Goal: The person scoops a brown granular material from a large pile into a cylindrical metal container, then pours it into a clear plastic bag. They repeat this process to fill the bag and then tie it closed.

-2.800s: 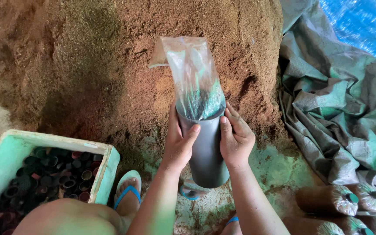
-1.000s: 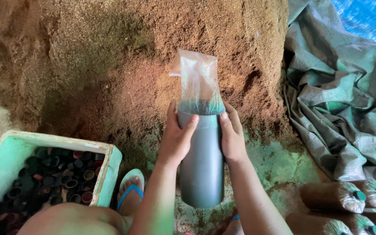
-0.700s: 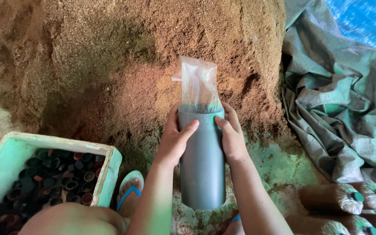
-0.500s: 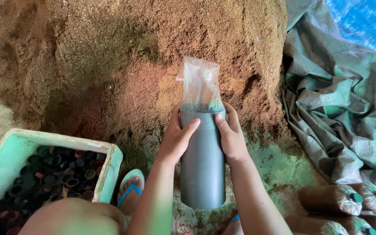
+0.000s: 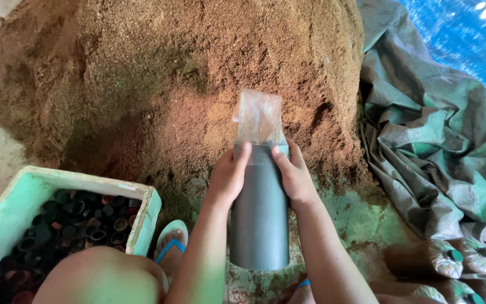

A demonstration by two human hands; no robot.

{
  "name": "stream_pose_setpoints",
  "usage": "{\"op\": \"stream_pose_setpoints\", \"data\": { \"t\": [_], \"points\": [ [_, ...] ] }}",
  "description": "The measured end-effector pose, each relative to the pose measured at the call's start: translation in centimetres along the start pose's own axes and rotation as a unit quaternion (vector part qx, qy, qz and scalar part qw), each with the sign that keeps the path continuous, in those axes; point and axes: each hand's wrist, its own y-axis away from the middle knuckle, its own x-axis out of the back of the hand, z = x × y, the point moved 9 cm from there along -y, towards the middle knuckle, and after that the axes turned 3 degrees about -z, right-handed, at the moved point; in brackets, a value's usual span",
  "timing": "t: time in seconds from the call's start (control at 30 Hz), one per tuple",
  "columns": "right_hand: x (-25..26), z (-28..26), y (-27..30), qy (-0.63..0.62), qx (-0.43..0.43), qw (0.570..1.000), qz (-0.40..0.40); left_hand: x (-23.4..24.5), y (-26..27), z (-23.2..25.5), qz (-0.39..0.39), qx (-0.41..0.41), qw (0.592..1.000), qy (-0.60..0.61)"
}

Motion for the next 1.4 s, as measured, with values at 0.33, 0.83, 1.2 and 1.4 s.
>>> {"op": "stream_pose_setpoints", "data": {
  "t": [0.33,0.83,1.2,1.4],
  "points": [
    [0.4,0.4,-0.9,0.032,-0.004,0.999,0.003,1.7,1.8,0.5,0.055,0.012,0.996,-0.068],
    [0.0,0.5,-1.1,-0.231,0.09,0.966,0.08,1.8,4.9,8.1,-0.059,-0.044,0.98,-0.183],
    [0.9,-7.4,0.9,0.436,0.183,0.877,0.079,-1.4,-4.3,9.0,-0.076,-0.184,0.612,-0.766],
    [-3.2,-4.5,-2.4,0.383,0.196,0.892,-0.141,-4.3,1.2,12.4,-0.051,-0.29,0.471,-0.831]
  ]
}}
